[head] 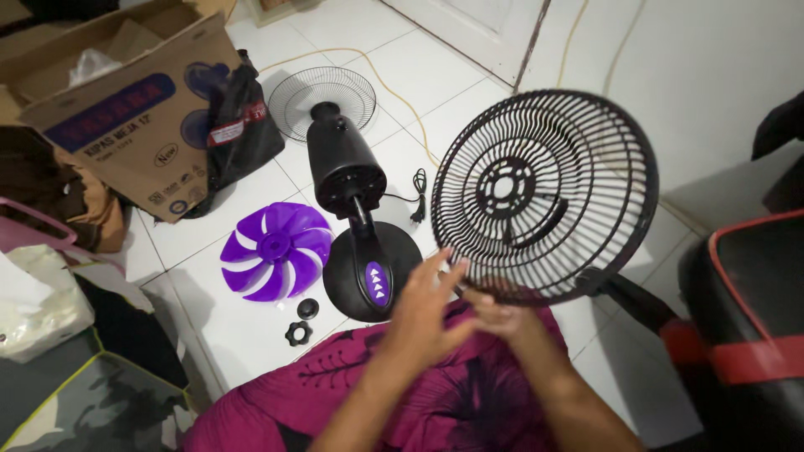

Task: The person assembles a table fan by attaching the front grille, inserting the purple fan blade onto the motor shaft, securing it with a nut, and then attaching the rear wire grille. The fan remains on the floor during the process.

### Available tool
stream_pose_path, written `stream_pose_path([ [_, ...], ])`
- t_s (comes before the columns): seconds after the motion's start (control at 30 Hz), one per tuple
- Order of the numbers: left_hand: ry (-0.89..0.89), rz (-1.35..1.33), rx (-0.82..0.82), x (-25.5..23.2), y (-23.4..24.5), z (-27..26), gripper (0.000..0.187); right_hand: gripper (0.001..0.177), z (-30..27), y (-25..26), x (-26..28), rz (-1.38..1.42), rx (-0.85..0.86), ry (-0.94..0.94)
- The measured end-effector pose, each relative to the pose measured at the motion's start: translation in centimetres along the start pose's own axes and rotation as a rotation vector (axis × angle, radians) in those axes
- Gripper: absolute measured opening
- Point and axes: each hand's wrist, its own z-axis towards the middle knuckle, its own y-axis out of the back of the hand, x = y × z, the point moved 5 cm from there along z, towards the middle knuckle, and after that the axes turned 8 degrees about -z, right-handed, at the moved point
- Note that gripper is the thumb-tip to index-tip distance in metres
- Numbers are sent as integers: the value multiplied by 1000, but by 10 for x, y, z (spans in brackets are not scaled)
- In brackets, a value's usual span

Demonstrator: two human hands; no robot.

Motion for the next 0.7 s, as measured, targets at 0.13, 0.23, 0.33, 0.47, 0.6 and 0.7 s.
stream_pose_path([
  [0.13, -167, -12, 17, -36, -27, 7, 95, 70, -13, 25, -28, -562, -557, 339],
  [0.23, -113, 68, 80, -35, -48, 5, 94, 66, -18, 32, -36, -483, -598, 370],
  [0.33, -135, 106, 119, -29, -60, -1, 89, 62, -17, 39, -36, -490, -623, 360],
  [0.47, -246, 115, 68, -21, -68, -21, 66, 57, -16, 47, -48, -484, -659, 323],
  [0.6, -303, 111, 114, -14, -72, -41, 43, 52, -14, 60, -68, -458, -705, 285],
  [0.7, -310, 130, 126, -8, -70, -49, 40, 49, -18, 71, -77, -431, -745, 274],
])
